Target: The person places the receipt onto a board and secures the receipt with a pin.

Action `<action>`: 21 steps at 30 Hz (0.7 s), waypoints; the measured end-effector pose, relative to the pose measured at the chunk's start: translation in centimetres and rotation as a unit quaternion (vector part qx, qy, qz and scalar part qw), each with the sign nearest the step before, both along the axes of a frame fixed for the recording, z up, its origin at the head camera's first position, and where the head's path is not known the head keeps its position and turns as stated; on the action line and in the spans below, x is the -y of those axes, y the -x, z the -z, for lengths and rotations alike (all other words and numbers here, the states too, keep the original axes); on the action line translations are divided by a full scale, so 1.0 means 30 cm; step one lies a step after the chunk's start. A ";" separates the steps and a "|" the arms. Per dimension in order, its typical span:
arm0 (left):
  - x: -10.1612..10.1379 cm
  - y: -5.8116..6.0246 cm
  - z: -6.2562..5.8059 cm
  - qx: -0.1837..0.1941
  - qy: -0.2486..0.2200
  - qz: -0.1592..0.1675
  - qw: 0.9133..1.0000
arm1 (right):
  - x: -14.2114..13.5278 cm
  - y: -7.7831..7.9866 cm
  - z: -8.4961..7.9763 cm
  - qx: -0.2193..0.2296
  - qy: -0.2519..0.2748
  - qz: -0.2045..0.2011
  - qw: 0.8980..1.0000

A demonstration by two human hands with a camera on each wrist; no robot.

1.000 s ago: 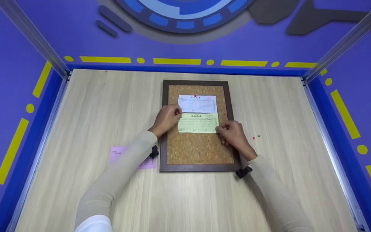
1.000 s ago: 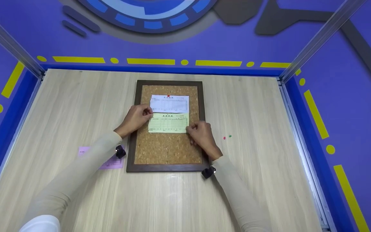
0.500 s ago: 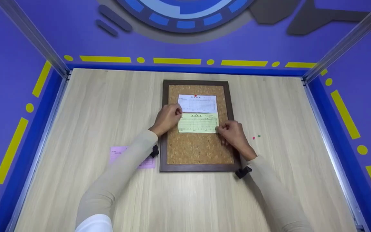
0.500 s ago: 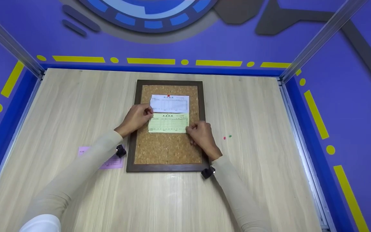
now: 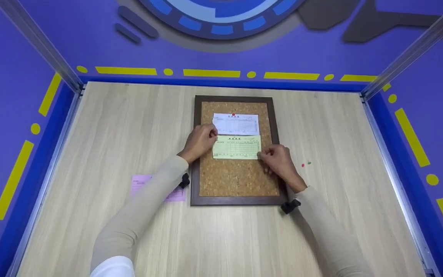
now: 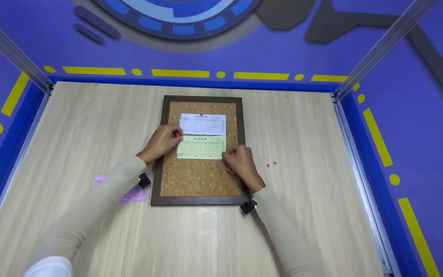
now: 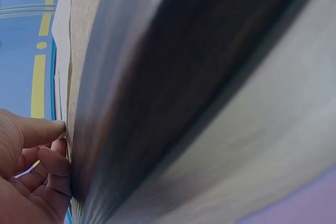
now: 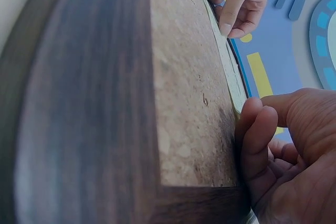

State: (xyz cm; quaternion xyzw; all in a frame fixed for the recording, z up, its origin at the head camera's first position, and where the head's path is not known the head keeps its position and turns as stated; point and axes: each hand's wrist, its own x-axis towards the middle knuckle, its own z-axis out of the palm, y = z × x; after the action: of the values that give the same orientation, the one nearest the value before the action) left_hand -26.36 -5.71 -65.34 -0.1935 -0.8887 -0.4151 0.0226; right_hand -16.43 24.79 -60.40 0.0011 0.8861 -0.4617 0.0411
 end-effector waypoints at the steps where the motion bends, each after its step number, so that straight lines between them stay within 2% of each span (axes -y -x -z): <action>1: -0.001 -0.010 -0.020 0.003 0.005 0.001 1.000 | 0.000 0.000 0.001 0.000 0.000 0.000 1.000; 7: -0.014 -0.087 -0.178 0.033 0.037 -0.005 0.999 | 0.003 0.001 0.000 0.011 -0.005 0.001 1.000; 10: -0.015 -0.087 -0.176 0.031 0.036 -0.005 0.999 | 0.006 0.001 -0.004 0.020 -0.006 0.006 1.000; 11: -0.012 -0.075 -0.151 0.025 0.029 -0.003 0.999 | 0.006 0.000 -0.004 0.020 -0.007 0.007 1.000; 15: -0.005 -0.064 -0.128 0.016 0.006 0.001 1.000 | 0.005 -0.001 -0.006 0.021 -0.009 0.009 1.000; 17: -0.003 -0.044 -0.085 0.007 0.001 0.002 1.000 | 0.003 -0.002 -0.007 0.022 -0.007 0.011 1.000; 21: 0.000 -0.036 -0.064 -0.002 0.000 0.000 1.000 | -0.003 -0.006 -0.009 0.025 -0.001 0.012 1.000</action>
State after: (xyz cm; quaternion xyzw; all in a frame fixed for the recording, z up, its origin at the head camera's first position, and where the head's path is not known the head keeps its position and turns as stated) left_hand -25.29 -5.71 -63.41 -0.1946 -0.8885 -0.4148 0.0244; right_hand -16.26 24.89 -60.14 0.0229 0.8854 -0.4607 0.0576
